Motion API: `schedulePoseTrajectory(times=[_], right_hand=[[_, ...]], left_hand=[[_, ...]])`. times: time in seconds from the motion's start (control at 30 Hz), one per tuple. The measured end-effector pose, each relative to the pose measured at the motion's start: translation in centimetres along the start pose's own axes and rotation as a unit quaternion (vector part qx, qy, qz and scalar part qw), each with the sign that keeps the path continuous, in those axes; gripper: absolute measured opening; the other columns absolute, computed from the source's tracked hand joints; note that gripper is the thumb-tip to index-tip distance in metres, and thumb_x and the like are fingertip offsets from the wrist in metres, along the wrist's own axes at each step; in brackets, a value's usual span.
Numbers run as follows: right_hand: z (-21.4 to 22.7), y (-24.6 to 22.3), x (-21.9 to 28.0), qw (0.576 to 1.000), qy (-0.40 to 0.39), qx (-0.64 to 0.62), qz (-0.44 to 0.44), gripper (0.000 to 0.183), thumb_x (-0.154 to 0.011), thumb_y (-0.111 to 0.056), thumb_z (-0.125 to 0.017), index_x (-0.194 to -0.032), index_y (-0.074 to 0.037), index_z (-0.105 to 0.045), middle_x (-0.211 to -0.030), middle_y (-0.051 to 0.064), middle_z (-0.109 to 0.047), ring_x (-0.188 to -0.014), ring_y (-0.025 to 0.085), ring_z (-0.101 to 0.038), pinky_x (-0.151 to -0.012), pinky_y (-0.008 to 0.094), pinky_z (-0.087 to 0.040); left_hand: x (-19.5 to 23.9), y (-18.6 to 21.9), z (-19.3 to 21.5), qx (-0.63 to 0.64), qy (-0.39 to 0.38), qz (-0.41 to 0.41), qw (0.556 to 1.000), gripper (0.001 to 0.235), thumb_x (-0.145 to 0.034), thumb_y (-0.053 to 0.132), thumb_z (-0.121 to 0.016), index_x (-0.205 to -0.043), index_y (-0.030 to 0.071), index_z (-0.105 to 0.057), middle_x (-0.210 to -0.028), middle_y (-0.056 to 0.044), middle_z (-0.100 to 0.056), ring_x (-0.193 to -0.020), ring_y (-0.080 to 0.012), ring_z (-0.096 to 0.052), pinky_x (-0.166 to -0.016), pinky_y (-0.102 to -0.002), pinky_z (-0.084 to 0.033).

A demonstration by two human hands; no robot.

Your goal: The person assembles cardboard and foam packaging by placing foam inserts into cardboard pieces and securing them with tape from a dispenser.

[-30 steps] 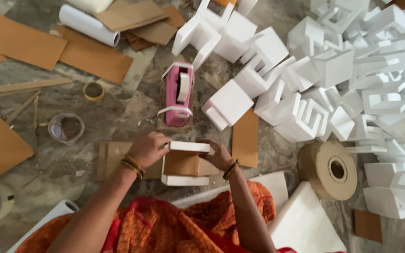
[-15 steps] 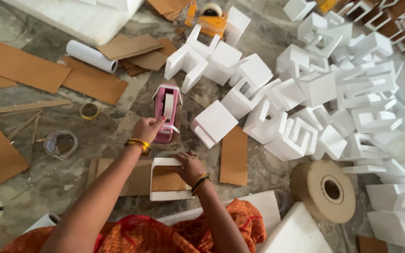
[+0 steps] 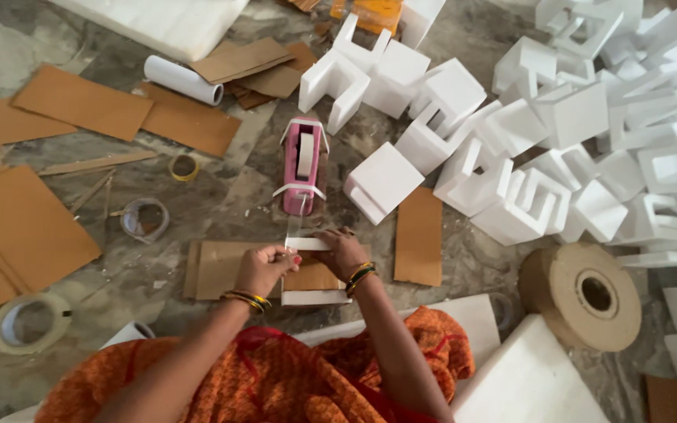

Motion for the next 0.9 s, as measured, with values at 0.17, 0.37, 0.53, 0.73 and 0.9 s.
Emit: schedulePoseTrajectory(times=[0.17, 0.37, 0.53, 0.73, 0.9], right_hand=[[-1.2, 0.9, 0.0, 0.999, -0.02, 0.025, 0.004, 0.038, -0.083, -0.029, -0.079, -0.117, -0.015, -0.071, -0.114, 0.008, -0.074, -0.113, 0.033, -0.065, -0.103, 0.046, -0.046], [-1.4, 1.4, 0.2, 0.999, -0.011, 0.037, -0.001, 0.044, -0.081, -0.027, -0.079, -0.121, -0.013, -0.069, -0.122, 0.01, -0.072, -0.116, 0.039, -0.058, -0.102, 0.047, -0.045], [-1.2, 1.1, -0.1, 0.999, -0.008, 0.021, 0.028, 0.047, -0.082, -0.029, -0.08, -0.124, -0.011, -0.068, -0.123, 0.012, -0.07, -0.118, 0.039, -0.058, -0.101, 0.046, -0.048], [-0.7, 0.3, 0.0, 0.999, -0.026, 0.02, 0.001, 0.045, -0.081, -0.028, -0.079, -0.123, -0.014, -0.069, -0.121, 0.009, -0.072, -0.114, 0.038, -0.058, -0.098, 0.046, -0.049], [0.0, -0.6, 0.1, 0.999, -0.021, 0.025, 0.003, 0.045, -0.081, -0.026, -0.078, -0.124, -0.016, -0.069, -0.121, 0.007, -0.072, -0.116, 0.037, -0.058, -0.1, 0.046, -0.048]], left_hand=[[1.7, -0.9, 0.3, -0.051, 0.028, 0.064, 0.996, 0.096, -0.077, 0.013, -0.086, -0.155, 0.012, -0.03, -0.07, -0.008, -0.075, -0.061, -0.0113, -0.069, -0.059, -0.027, -0.054], [-1.3, -2.9, 1.9, -0.198, 0.063, -0.008, 0.978, 0.09, -0.078, 0.01, -0.08, -0.157, 0.015, -0.039, -0.066, -0.008, -0.072, -0.059, -0.0163, -0.069, -0.059, -0.032, -0.054], [-4.6, -3.7, 3.0, -0.485, -0.002, 0.001, 0.875, 0.08, -0.084, 0.044, -0.09, -0.148, 0.017, -0.05, -0.069, -0.015, -0.069, -0.068, -0.032, -0.068, -0.065, -0.044, -0.055], [-7.9, 0.4, 0.9, -0.115, -0.09, -0.188, 0.971, 0.053, -0.089, 0.033, -0.086, -0.128, 0.004, -0.067, -0.1, -0.007, -0.074, -0.09, -0.0139, -0.068, -0.078, -0.029, -0.057], [-13.2, 0.7, 1.6, -0.152, -0.035, -0.042, 0.987, 0.032, -0.088, 0.035, -0.079, -0.092, 0.004, -0.081, -0.081, -0.001, -0.079, -0.073, -0.0054, -0.068, -0.07, -0.025, -0.053]])
Point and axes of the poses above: each hand's wrist, its own x-axis away from the middle knuckle, its own z-axis out of the back of the hand, y = z × x, the point moved 8 cm from there along -x, towards the middle knuckle
